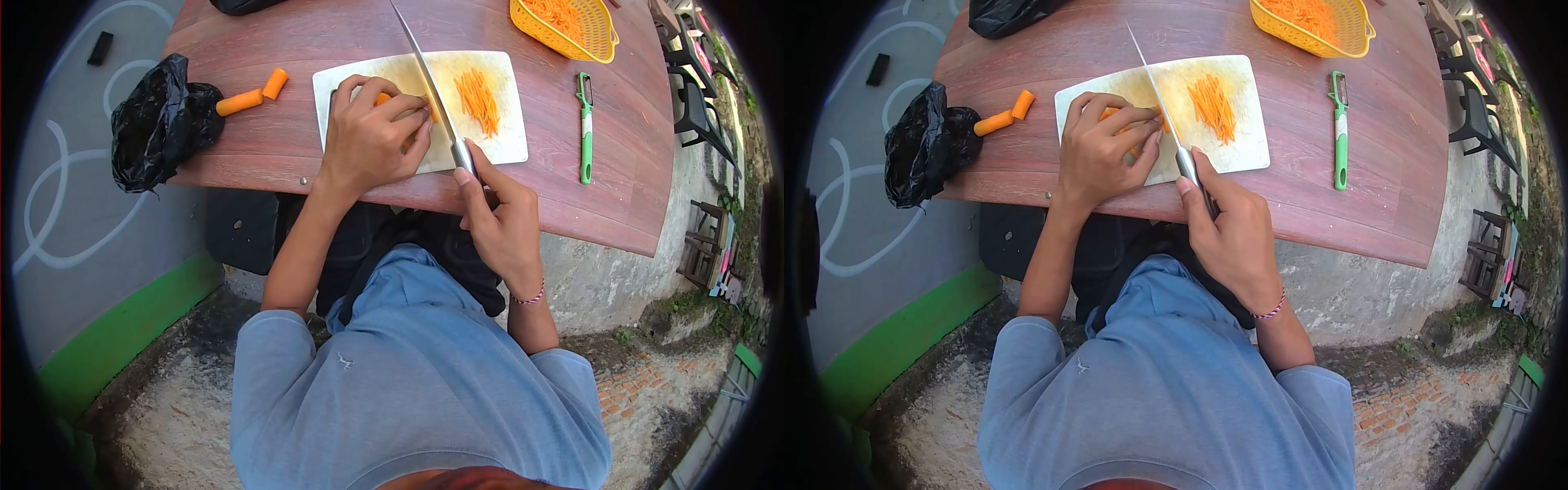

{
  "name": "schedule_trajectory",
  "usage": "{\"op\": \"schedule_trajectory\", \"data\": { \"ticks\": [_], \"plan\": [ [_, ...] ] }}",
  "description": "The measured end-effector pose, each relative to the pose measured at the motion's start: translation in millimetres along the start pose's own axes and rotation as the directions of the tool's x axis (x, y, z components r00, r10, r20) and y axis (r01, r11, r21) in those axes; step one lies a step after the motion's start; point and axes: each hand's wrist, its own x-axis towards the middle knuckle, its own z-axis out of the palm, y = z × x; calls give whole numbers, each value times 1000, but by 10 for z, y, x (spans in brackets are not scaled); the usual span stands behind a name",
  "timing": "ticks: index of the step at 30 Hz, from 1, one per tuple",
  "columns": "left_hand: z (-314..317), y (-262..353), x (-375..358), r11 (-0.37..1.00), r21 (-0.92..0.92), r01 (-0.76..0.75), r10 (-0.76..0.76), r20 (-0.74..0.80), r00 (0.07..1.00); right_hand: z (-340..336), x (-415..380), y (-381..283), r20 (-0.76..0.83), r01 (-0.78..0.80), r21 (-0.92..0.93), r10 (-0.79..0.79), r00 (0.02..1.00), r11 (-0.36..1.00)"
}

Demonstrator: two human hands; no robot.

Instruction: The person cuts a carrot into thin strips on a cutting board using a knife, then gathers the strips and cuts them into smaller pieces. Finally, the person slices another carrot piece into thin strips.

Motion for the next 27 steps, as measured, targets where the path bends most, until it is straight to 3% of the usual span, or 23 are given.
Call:
{"op": "schedule_trajectory", "data": {
  "ticks": [16, 22, 27],
  "plan": [
    [20, -8, -5, 1000, 2, -4, 4, -14, 1000, 28, -157, -11, 8, 4, 69, -4, 1000, 998],
    [37, -24, -4, 1000, -9, -15, 15, -27, 1000, 51, -156, -46, 18, -9, -26, 9, 1000, 1000],
    [21, -21, 2, 1000, -1, -25, 25, -18, 1000, 134, -17, -53, -18, 119, -119, -122, 992, 986]
  ]
}}
